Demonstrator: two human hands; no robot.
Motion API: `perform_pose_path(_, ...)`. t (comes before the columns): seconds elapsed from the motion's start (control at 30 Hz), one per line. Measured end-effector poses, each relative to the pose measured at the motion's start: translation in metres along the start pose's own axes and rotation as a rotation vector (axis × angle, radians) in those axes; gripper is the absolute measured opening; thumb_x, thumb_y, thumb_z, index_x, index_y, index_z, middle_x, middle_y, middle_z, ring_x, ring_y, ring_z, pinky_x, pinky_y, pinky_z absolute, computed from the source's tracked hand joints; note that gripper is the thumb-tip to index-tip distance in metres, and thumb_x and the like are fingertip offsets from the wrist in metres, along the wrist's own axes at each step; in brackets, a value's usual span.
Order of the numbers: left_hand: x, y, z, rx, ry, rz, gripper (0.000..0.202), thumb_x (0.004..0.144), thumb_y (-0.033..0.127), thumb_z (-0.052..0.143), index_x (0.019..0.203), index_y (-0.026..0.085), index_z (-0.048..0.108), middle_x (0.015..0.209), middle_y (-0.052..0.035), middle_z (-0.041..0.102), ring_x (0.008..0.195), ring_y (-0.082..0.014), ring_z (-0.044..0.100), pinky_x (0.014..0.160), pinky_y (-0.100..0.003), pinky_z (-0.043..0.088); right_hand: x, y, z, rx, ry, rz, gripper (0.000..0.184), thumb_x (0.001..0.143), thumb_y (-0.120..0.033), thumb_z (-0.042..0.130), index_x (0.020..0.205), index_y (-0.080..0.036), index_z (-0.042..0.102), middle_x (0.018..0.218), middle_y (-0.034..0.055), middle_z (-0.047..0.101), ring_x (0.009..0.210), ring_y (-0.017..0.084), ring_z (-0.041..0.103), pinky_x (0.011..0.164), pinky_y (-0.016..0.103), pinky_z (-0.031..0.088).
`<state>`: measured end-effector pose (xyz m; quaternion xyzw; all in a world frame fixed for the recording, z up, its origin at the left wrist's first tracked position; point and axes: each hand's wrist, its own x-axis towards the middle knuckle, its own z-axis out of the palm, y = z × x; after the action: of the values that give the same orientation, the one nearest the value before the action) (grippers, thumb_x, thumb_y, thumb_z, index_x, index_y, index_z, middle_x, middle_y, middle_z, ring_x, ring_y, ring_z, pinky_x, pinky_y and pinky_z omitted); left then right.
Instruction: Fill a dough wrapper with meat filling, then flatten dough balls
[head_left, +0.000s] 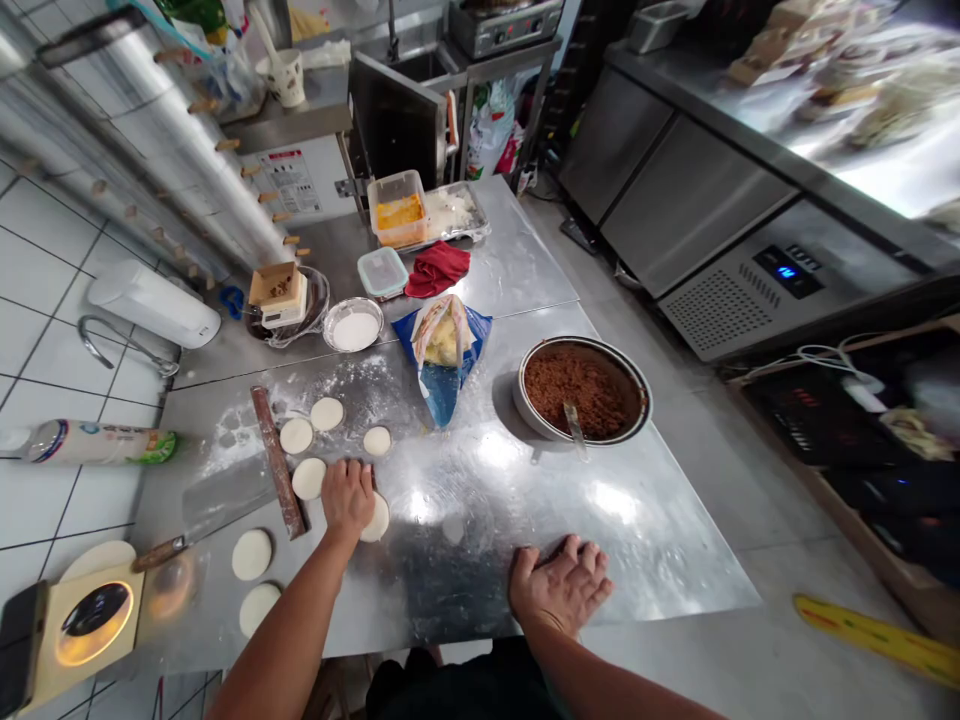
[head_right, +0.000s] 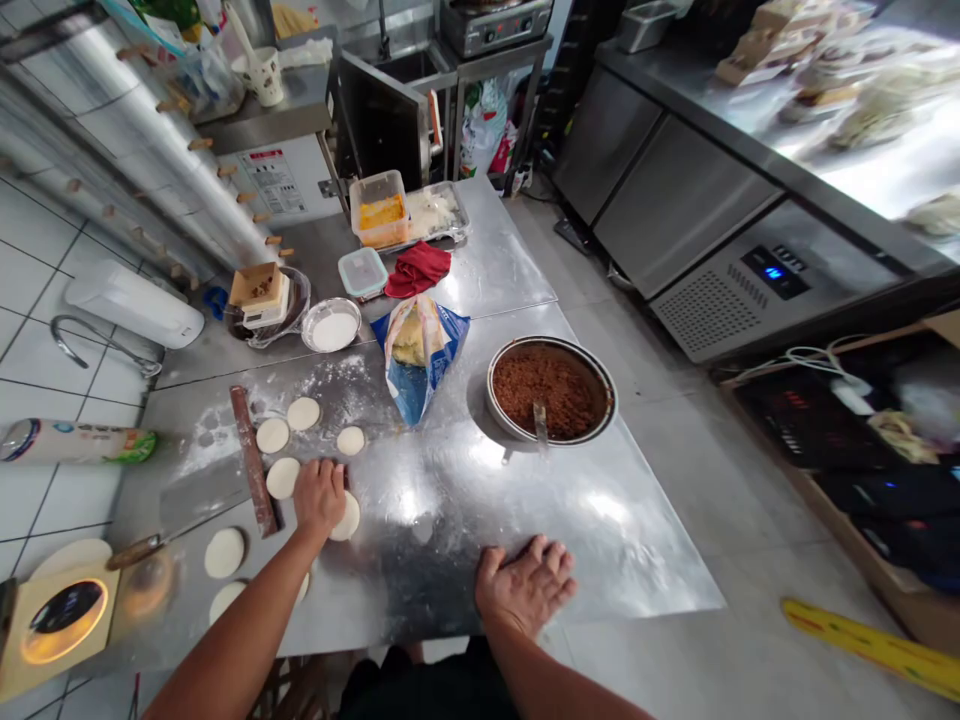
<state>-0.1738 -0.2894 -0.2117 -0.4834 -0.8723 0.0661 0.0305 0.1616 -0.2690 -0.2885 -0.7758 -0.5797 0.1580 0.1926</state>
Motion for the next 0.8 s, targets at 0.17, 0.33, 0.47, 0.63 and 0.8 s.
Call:
perform_pose_path(0.17,-0.004,0.018,-0.005,0.017,0.022,-0.043,0.046,0.104,0.050,0.031,0.095,0.019,0.064,0.100,-0.0156,0.061,0.099,-0.0317,0.053,0.093,-0.047,0.040,0.000,0.004,0.000,-0.024,0.004,-0.004,0.083,0.090,-0.049,0.034,0.154,0.004,0.034,0.164,0.0294,0.029,0.159,0.038,0.013,0.129,0.064,0.010)
perform_pose_path(0.33,-0.013,0.029,-0.007,0.048,0.053,-0.145,0.050,0.103,0.056,0.031,0.095,0.018,0.063,0.103,-0.0158,0.059,0.102,-0.0331,0.053,0.093,-0.048,0.039,-0.001,0.003,-0.002,-0.041,0.011,-0.006,0.082,0.091,-0.049,0.032,0.154,0.005,0.036,0.163,0.0297,0.029,0.159,0.038,0.013,0.130,0.063,0.010)
perform_pose_path(0.47,-0.019,0.034,-0.006,0.024,0.059,-0.163,0.049,0.103,0.054,0.029,0.096,0.018,0.063,0.105,-0.0165,0.060,0.103,-0.0336,0.053,0.092,-0.048,0.040,-0.002,0.002,-0.002,-0.031,0.015,-0.004,0.082,0.090,-0.049,0.034,0.154,0.003,0.036,0.164,0.0291,0.029,0.158,0.038,0.014,0.129,0.064,0.010)
perform_pose_path(0.63,-0.011,0.014,-0.008,-0.223,-0.060,-0.178,0.049,0.104,0.046,0.027,0.098,0.016,0.065,0.109,-0.0205,0.062,0.110,-0.0355,0.054,0.100,-0.054,0.040,-0.003,-0.001,-0.003,0.004,0.013,-0.005,0.082,0.089,-0.046,0.039,0.155,0.002,0.034,0.164,0.0287,0.029,0.158,0.039,0.014,0.129,0.065,0.009)
perform_pose_path(0.8,-0.011,-0.034,-0.016,-0.453,-0.269,-0.019,0.028,0.100,0.034,0.044,0.090,0.022,0.066,0.098,-0.0084,0.066,0.101,-0.0227,0.062,0.097,-0.037,0.049,-0.005,-0.002,-0.003,0.023,-0.002,0.005,0.081,0.090,-0.047,0.039,0.156,0.001,0.033,0.164,0.0284,0.029,0.158,0.040,0.014,0.128,0.066,0.010)
